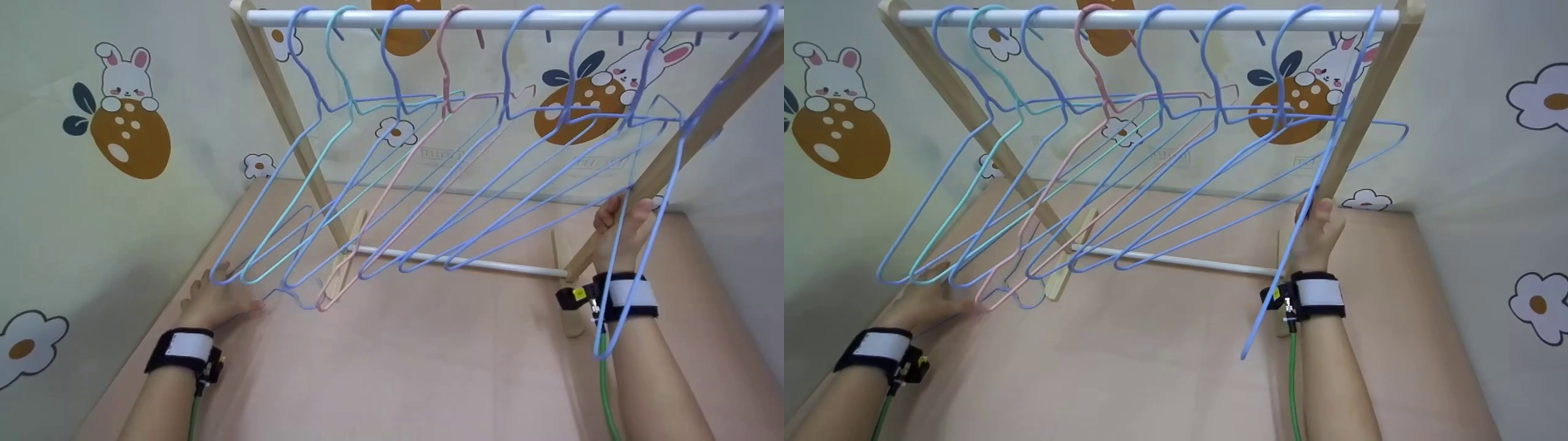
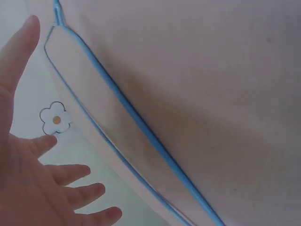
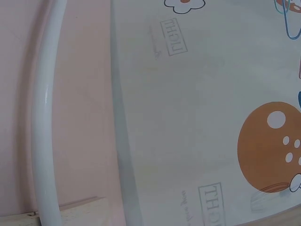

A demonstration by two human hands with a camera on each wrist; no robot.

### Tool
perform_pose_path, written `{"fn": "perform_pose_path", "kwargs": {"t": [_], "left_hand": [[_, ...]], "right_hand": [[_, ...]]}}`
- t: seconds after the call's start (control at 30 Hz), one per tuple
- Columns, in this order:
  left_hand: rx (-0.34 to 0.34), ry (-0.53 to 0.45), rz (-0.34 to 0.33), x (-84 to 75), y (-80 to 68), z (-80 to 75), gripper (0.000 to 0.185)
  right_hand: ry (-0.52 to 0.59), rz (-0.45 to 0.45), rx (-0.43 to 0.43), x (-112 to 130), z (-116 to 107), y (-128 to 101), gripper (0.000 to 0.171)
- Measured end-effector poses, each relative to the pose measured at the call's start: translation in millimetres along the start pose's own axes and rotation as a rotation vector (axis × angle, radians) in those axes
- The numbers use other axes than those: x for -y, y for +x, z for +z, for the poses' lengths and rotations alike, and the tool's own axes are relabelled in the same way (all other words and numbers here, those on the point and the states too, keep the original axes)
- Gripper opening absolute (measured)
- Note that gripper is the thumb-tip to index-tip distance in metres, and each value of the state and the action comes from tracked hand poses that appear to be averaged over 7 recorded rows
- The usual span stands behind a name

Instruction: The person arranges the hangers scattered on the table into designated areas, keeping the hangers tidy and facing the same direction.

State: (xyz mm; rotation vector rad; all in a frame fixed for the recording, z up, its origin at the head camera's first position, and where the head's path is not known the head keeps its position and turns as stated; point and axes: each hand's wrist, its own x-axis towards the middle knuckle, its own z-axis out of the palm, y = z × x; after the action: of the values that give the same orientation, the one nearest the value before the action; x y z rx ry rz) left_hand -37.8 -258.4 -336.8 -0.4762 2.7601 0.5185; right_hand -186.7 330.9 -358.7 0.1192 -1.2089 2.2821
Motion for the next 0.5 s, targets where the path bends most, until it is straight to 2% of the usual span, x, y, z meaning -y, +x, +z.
{"fn": "perform_pose_path", "kwargs": {"t": [0.1, 0.23, 0.33, 0.5], "left_hand": [[0.038, 0.020, 0.026, 8.2, 0.1, 2.3, 0.122], [0.092, -0.002, 0.015, 14.1, -0.5, 4.5, 0.123], [0.096, -0.013, 0.006, 17.4, -0.3, 5.7, 0.121], [0.033, -0.007, -0.002, 23.9, 2.6, 8.3, 0.115]], "right_hand": [[0.001, 0.018, 0.017, -20, -24, 9, 0.074], [0.013, 0.010, 0.048, -41, -47, 19, 0.075], [0.005, -0.008, 0.021, -37, -41, 16, 0.076], [0.069, -0.017, -0.069, -4, 0, -4, 0.080]]}}
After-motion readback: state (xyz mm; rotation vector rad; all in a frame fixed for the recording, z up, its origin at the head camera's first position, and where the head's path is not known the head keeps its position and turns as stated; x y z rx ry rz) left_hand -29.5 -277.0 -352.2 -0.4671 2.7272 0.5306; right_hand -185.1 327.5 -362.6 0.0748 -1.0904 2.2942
